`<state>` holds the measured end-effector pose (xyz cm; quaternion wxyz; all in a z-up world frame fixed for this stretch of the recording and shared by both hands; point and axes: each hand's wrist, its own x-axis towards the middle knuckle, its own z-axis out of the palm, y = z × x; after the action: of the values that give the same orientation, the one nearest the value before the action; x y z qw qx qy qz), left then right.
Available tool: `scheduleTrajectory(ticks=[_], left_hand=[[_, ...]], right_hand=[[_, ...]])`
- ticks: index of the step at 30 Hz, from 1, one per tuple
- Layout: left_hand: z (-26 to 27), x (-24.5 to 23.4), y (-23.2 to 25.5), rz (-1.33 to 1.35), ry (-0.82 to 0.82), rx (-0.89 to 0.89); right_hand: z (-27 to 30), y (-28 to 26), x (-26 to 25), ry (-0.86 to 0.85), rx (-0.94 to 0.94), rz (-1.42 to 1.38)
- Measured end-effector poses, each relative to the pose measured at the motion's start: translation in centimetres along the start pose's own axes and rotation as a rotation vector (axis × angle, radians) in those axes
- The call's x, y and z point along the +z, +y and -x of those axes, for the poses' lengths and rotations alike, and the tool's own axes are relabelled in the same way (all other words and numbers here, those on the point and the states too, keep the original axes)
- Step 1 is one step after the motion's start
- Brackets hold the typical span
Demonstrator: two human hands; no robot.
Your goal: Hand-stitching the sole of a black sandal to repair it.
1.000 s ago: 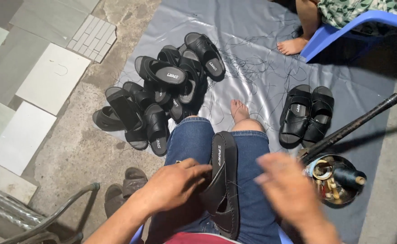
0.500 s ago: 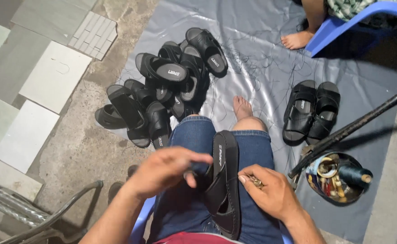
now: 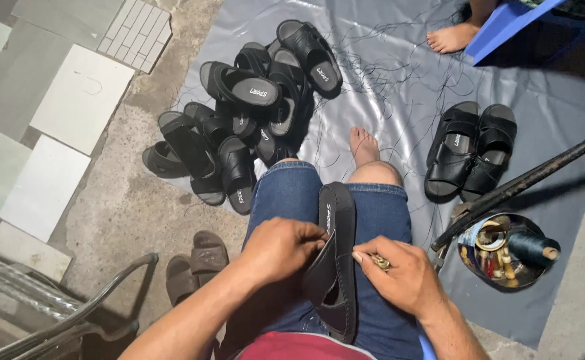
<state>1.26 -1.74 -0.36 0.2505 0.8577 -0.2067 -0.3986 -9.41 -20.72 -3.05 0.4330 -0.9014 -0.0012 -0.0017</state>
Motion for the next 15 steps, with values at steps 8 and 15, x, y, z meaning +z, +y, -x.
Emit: scheduleTrajectory(ticks=[8, 15], left_hand=[[2.0, -2.3, -2.6, 0.346, -0.025, 0.016], [3.6, -3.3, -5.5, -0.212, 0.481, -0.391]], right_hand=[[-0.6, -1.2, -3.9, -0.411, 0.622, -0.093], [-0.5, -2.1, -5.5, -0.293, -0.047, 0.031]])
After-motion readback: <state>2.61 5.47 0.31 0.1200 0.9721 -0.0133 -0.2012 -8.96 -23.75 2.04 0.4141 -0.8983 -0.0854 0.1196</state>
